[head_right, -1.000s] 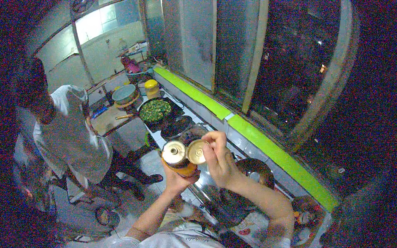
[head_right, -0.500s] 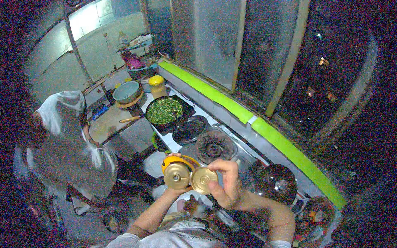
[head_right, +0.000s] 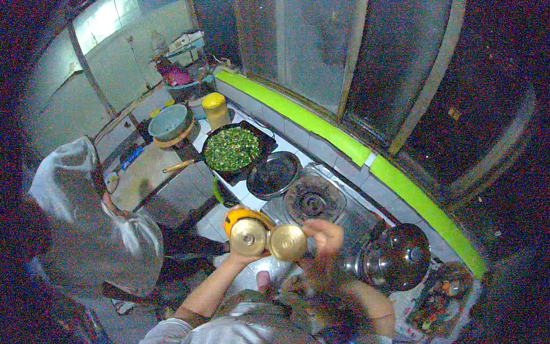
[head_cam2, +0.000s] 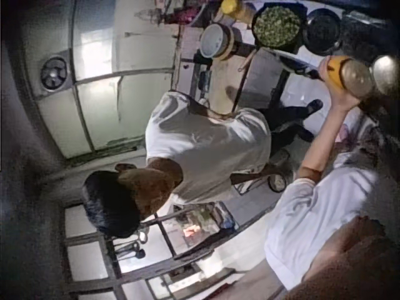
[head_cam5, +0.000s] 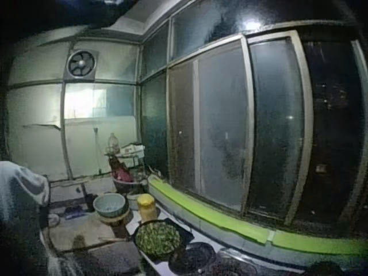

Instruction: The person cooks chopped green vegetables in a pan on a gas stove. They add various seasonings from jars and a bottle, stirring the mixture with a wooden spatula throughout the process.

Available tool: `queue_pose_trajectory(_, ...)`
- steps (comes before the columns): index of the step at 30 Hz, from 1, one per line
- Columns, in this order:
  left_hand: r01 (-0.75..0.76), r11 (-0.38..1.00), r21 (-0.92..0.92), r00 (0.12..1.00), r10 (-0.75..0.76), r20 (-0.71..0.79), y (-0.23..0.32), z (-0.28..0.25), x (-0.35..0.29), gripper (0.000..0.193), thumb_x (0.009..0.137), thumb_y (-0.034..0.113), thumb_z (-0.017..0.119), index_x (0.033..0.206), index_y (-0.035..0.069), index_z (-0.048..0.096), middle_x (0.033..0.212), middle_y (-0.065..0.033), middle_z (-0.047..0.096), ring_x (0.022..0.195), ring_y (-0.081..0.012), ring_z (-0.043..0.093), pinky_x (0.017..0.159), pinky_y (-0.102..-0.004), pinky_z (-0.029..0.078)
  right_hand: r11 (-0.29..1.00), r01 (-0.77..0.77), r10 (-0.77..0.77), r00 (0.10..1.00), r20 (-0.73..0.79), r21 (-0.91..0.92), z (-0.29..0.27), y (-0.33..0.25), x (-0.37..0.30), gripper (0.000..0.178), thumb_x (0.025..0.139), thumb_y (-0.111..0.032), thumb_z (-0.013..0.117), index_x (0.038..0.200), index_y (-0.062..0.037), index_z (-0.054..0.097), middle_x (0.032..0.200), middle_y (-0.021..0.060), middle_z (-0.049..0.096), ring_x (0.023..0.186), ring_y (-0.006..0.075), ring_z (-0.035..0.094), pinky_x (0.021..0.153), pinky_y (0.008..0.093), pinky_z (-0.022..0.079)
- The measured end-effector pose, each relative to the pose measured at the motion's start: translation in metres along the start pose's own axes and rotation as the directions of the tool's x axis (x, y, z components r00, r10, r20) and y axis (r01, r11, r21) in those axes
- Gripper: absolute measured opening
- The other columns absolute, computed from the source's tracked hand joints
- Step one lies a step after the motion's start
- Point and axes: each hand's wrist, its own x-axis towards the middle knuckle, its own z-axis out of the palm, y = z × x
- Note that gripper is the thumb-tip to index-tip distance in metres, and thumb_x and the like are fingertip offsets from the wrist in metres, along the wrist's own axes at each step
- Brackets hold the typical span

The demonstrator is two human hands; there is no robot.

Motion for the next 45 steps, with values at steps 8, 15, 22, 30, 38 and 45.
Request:
queue_pose_trajectory(8,0.435,0.897,0.078,0.898,-0.426,-0.107,0.037,0.040,0.046,0.096,0.059,0.028,0.086,0.128,-0.003,0.027,0.119,-0.0161,0.041,0.114,-0.0281,0.044,0.099,-0.0395,0.036,0.913,-0.401,0.394,0.915,-0.089,-0.079,0.003,0.089,-0.047,0.034,0.079,0.004,0.059,0.109,-0.0035,0.044,0.092,0.0038,0.049,0.081,0.0109,0.050,0.075,0.0247,0.043)
queue_pose_trajectory(15,0.577,0.808,-0.121,0.767,-0.586,-0.260,0.013,0.059,0.086,0.089,0.063,0.027,0.086,0.124,-0.003,0.028,0.118,-0.0166,0.043,0.108,-0.0261,0.049,0.094,-0.0373,0.042,0.866,-0.421,0.497,0.792,-0.356,0.272,0.047,0.143,-0.049,0.068,0.072,-0.001,0.074,0.127,-0.0045,0.033,0.108,0.0090,0.051,0.100,0.0179,0.052,0.088,0.0323,0.045)
queue_pose_trajectory(22,0.561,0.817,-0.132,0.780,-0.576,-0.244,-0.036,0.057,0.120,0.084,0.068,0.029,0.084,0.122,-0.001,0.027,0.116,-0.0136,0.047,0.106,-0.0221,0.052,0.092,-0.0352,0.044,0.845,-0.305,0.443,0.860,-0.255,0.440,0.048,0.214,0.012,0.071,0.076,-0.014,0.069,0.134,-0.0060,0.030,0.125,0.0082,0.046,0.118,0.0203,0.047,0.099,0.0361,0.041)
queue_pose_trajectory(30,0.633,0.452,-0.629,0.718,-0.647,0.257,-0.123,-0.009,0.192,0.059,0.079,0.013,0.074,0.126,0.003,0.041,0.115,-0.0076,0.057,0.106,-0.0180,0.057,0.095,-0.0330,0.044,0.632,-0.429,0.658,0.737,-0.155,0.645,0.077,0.231,0.106,0.070,0.082,-0.035,0.064,0.137,-0.0043,0.034,0.132,0.0125,0.047,0.120,0.0254,0.050,0.097,0.0400,0.045)
queue_pose_trajectory(38,0.538,0.119,-0.835,0.695,-0.623,0.360,-0.219,-0.004,0.205,0.046,0.084,0.013,0.070,0.123,0.007,0.048,0.113,-0.0041,0.059,0.104,-0.0154,0.058,0.092,-0.0328,0.047,0.669,-0.639,0.743,0.579,-0.336,0.378,0.053,0.262,0.179,0.072,0.071,-0.015,0.073,0.134,-0.0034,0.039,0.123,0.0116,0.055,0.113,0.0257,0.055,0.097,0.0383,0.044)
queue_pose_trajectory(45,0.293,-0.257,-0.921,0.645,-0.658,0.388,-0.265,0.034,0.213,0.040,0.093,0.020,0.058,0.130,0.013,0.045,0.124,-0.0031,0.055,0.115,-0.0180,0.052,0.101,-0.0379,0.040,0.653,-0.757,0.738,0.634,-0.233,0.008,0.028,0.266,0.259,0.056,0.073,-0.015,0.074,0.121,-0.0028,0.048,0.109,0.0087,0.059,0.101,0.0184,0.057,0.086,0.0318,0.047)
